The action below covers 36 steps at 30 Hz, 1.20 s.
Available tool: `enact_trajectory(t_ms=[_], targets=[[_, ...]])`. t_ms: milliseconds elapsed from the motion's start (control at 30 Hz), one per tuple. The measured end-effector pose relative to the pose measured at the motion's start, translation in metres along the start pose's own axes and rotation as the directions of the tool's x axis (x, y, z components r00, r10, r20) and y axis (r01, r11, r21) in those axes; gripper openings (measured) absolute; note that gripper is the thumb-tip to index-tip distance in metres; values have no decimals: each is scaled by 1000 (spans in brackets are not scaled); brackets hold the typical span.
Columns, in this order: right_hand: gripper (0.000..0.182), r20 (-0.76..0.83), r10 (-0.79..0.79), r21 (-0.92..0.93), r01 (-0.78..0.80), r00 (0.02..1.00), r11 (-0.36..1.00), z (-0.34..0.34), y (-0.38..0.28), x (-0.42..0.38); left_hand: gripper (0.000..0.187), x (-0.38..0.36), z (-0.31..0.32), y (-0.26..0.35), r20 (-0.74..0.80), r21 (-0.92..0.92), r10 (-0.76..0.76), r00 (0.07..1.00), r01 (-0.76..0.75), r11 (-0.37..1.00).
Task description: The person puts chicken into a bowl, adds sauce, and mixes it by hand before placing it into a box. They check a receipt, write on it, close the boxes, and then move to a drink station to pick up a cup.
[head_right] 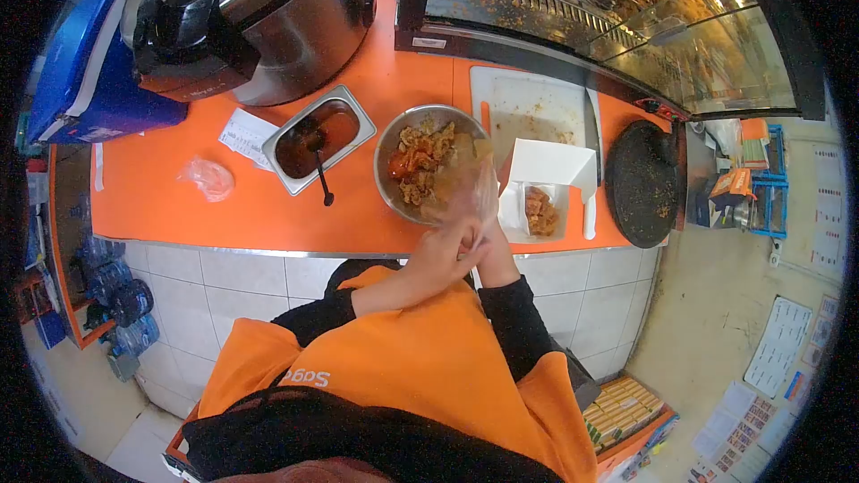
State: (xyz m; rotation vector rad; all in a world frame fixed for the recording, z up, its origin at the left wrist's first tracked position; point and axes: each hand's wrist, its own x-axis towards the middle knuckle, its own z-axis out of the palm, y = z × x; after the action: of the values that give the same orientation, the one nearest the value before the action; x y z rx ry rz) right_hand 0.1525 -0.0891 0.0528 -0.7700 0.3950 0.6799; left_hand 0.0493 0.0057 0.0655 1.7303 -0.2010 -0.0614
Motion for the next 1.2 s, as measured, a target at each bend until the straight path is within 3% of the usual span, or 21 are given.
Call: enact_trajectory(t_ms=[100, 167, 300, 400, 567, 600, 633, 667, 700, 733, 767, 800, 900, 933, 1033, 1133, 1200], targets=[[54, -11, 21, 6, -20, 1000, 1000, -1, 8, -7, 11, 4, 3, -8, -153, 126, 262, 953, -245, 961], [54, -11, 64, 19, -64, 998, 998, -4, 16, -9, 10, 0, 5, -13, -116, 145, 287, 951, -270, 952], [53, -7, 92, 16, -92, 996, 996, -3, 21, -10, 11, -5, 5, -16, -57, 191, 324, 944, -308, 932], [53, -20, 86, 1, -86, 996, 996, 1, 16, -6, 13, -10, -2, -11, 90, 109, 335, 938, -344, 933], [50, -147, -73, -139, 52, 986, 989, 20, 4, -11, 6, -21, -5, 4, -9, -15, 194, 981, -194, 981], [47, -136, -200, -429, 124, 970, 895, 13, 5, -3, 6, -22, -11, 7, -35, -58, 157, 987, -158, 986], [44, -85, -317, -678, 178, 945, 713, -1, 8, 11, 8, -29, -21, 7, -49, -110, -10, 999, 5, 994], [41, 16, -376, -857, 207, 926, 473, 2, 7, 17, 10, -37, -36, 3, -50, -161, -174, 983, 164, 973], [38, 117, -430, -958, 217, 895, 191, 6, 6, 22, 15, -45, -49, -18, -49, -315, -414, 909, 380, 870], [37, 227, -407, -974, 206, 885, -95, 28, 7, 17, 21, -52, -51, -49, -5, -457, -632, 775, 560, 691], [35, 328, -351, -907, 189, 877, -375, 40, 7, 15, 24, -52, -41, -80, -196, -518, -608, 769, 445, 730], [41, 519, -171, -697, 299, 837, -652, 29, 10, 27, 28, -46, -38, -101, -383, -552, -571, 726, 316, 772], [49, 308, -333, -840, 90, 891, -536, 36, 42, 37, 34, -10, -63, -90, -170, -751, -634, 755, 317, 579], [62, 232, -250, -828, 55, 940, -559, 33, 41, 39, 35, -7, -64, -90, -186, -713, -620, 762, 330, 619], [66, 297, -127, -877, 218, 946, -429, 15, 24, 42, 37, -6, -64, -91, -217, -617, -584, 782, 353, 703], [63, 316, -118, -754, 173, 941, -634, -5, 20, 49, 38, -7, -62, -93, -221, -592, -555, 802, 342, 730], [61, 313, -58, -608, 152, 948, -780, 36, 19, 34, 39, -7, -62, -90, -214, -593, -544, 811, 335, 732]])
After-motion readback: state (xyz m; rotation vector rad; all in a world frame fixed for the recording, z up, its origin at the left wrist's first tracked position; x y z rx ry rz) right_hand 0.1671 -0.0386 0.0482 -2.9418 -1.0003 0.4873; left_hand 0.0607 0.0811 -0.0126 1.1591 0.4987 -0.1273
